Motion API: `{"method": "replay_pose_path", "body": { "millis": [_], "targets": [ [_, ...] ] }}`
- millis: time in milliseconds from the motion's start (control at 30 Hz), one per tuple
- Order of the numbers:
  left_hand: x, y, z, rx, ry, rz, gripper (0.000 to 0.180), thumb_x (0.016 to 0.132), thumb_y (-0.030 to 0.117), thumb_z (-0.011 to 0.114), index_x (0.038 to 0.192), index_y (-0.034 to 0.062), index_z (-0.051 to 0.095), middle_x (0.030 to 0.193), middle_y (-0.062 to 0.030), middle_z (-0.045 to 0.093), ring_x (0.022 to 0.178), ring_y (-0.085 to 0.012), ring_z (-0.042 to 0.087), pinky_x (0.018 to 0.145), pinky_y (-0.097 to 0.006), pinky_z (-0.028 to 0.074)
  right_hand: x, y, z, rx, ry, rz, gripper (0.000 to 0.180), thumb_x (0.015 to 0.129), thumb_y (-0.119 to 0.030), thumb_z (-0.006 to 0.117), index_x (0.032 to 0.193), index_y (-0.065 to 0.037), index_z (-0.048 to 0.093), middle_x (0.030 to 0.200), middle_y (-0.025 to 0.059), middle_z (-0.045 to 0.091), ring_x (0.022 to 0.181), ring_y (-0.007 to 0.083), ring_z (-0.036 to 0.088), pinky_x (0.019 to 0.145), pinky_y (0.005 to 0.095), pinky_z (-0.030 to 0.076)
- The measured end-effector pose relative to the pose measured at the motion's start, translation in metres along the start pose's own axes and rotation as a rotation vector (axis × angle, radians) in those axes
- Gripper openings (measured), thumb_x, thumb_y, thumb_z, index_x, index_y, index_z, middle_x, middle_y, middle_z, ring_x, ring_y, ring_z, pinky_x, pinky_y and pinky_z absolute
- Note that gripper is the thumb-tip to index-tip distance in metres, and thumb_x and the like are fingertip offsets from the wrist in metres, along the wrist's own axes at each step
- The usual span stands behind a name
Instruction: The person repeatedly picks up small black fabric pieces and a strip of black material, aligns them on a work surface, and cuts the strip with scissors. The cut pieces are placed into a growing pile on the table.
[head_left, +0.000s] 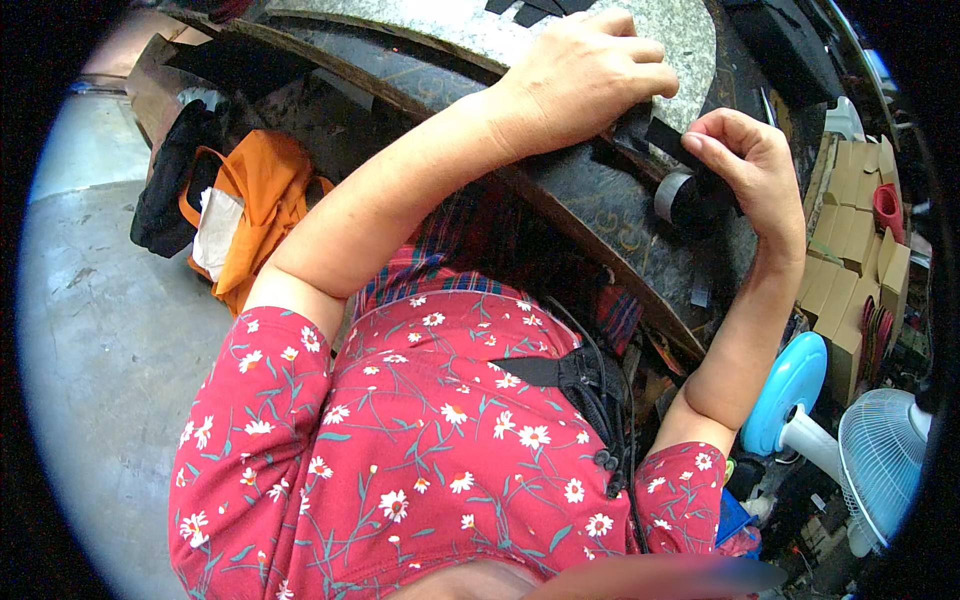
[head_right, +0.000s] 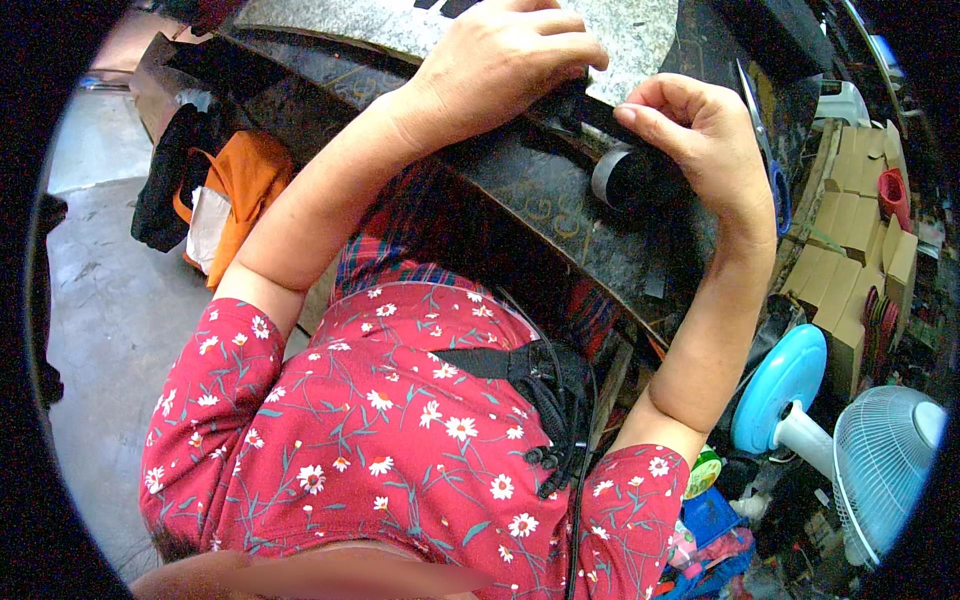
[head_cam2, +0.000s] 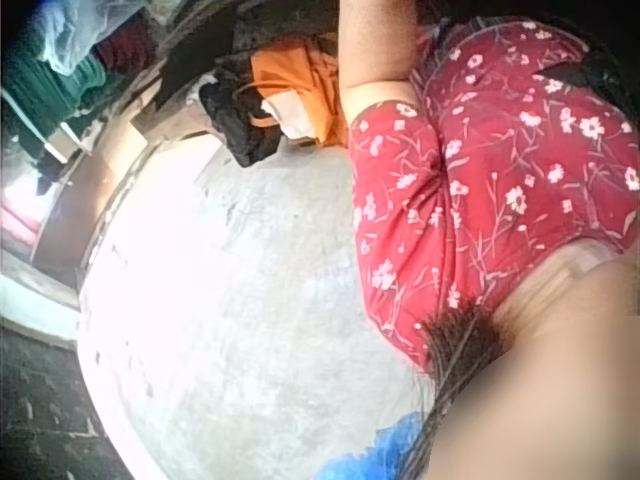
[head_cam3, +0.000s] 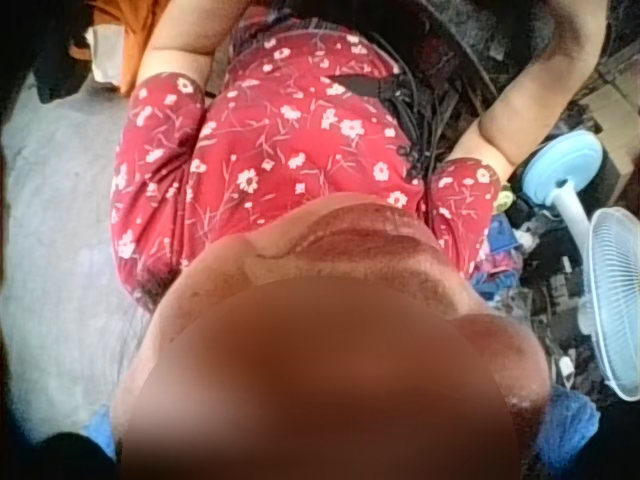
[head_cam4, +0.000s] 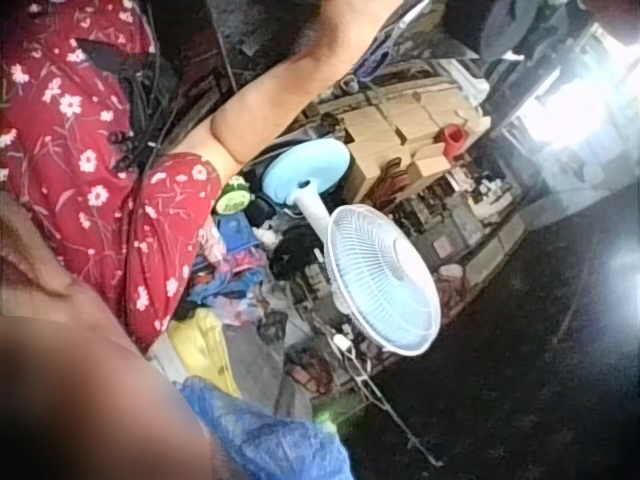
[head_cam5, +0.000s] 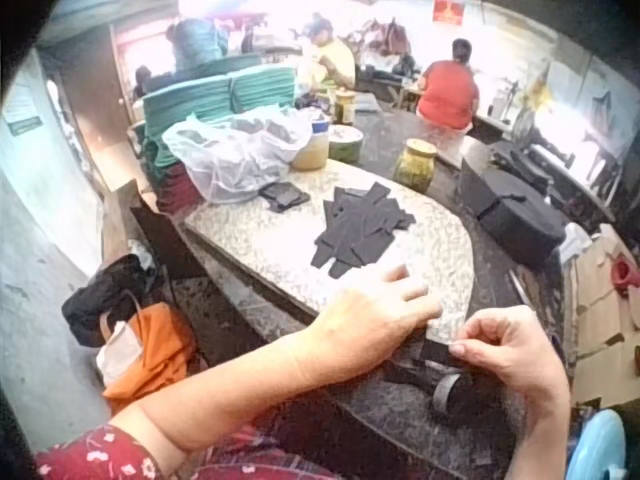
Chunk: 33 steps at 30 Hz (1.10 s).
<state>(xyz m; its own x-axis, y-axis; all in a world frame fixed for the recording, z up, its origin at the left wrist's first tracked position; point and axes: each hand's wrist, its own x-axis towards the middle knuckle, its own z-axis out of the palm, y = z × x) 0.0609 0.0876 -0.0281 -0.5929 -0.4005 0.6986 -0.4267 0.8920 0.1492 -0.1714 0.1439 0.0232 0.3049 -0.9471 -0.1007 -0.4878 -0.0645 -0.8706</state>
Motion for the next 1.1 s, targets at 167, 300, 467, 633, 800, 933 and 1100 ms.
{"method": "replay_pose_path", "body": {
  "millis": [167,300,467,633,800,933,1100],
  "targets": [
    [-0.001,-0.003,-0.013,-0.024,-0.046,0.051,0.01,0.079,0.02,0.067,0.083,0.0117,0.064,0.09,-0.005,0.06,0.096,-0.0285,0.058,0.08,-0.042,0.047,-0.001,-0.002,0.001,-0.012,-0.003,0.01,0.014,0.092,-0.014,0.074,0.092,0.0,0.069,0.079,-0.0049,0.064,0.072,0.001,0.055,0.063,0.0185,0.043],
    [-0.004,-0.005,-0.021,-0.1,-0.082,0.029,0.01,0.084,0.021,0.068,0.088,0.0119,0.068,0.094,-0.0046,0.062,0.098,-0.0285,0.057,0.083,-0.042,0.046,0.0,-0.004,0.0,-0.008,-0.008,0.009,0.015,0.092,-0.014,0.074,0.091,0.0,0.07,0.079,-0.0041,0.065,0.072,0.0016,0.056,0.064,0.0191,0.044],
    [-0.004,-0.002,-0.014,-0.215,-0.069,-0.021,0.009,0.086,0.02,0.068,0.087,0.0113,0.069,0.093,-0.0047,0.063,0.098,-0.029,0.058,0.084,-0.043,0.046,0.004,-0.001,-0.002,-0.07,-0.033,0.014,0.017,0.091,-0.016,0.075,0.091,0.0,0.07,0.078,-0.004,0.065,0.072,0.0023,0.056,0.064,0.02,0.045],
    [-0.003,-0.006,-0.011,-0.292,-0.057,-0.005,0.008,0.085,0.017,0.069,0.086,0.0097,0.07,0.09,-0.004,0.065,0.096,-0.0289,0.06,0.083,-0.042,0.046,0.011,0.001,0.0,-0.115,-0.055,0.0,0.018,0.092,-0.017,0.074,0.091,0.0,0.069,0.078,-0.0048,0.063,0.072,0.0026,0.055,0.064,0.0203,0.044],
    [-0.002,-0.01,-0.01,-0.345,-0.068,-0.005,0.007,0.085,0.015,0.069,0.086,0.0076,0.071,0.093,-0.0052,0.066,0.096,-0.0301,0.06,0.085,-0.042,0.047,0.026,0.0,-0.006,-0.24,-0.189,-0.051,0.017,0.094,-0.017,0.071,0.091,-0.001,0.067,0.08,-0.007,0.06,0.075,0.0016,0.052,0.067,0.0198,0.044],
    [-0.001,-0.011,-0.011,-0.362,-0.088,-0.016,0.007,0.084,0.012,0.069,0.086,0.0064,0.071,0.094,-0.0062,0.066,0.097,-0.0308,0.06,0.087,-0.042,0.047,0.031,0.002,-0.008,-0.248,-0.2,-0.083,0.024,0.093,-0.023,0.073,0.087,0.0,0.068,0.071,-0.0061,0.054,0.07,0.0042,0.048,0.062,0.0234,0.041],
    [-0.001,-0.01,-0.013,-0.369,-0.123,-0.029,0.01,0.082,0.011,0.064,0.088,0.0061,0.071,0.096,-0.0073,0.066,0.099,-0.031,0.059,0.089,-0.043,0.046,0.034,0.004,-0.011,-0.278,-0.242,-0.123,0.025,0.093,-0.024,0.073,0.087,-0.001,0.068,0.071,-0.0065,0.052,0.069,0.0047,0.046,0.061,0.0239,0.04]
  ]
}}
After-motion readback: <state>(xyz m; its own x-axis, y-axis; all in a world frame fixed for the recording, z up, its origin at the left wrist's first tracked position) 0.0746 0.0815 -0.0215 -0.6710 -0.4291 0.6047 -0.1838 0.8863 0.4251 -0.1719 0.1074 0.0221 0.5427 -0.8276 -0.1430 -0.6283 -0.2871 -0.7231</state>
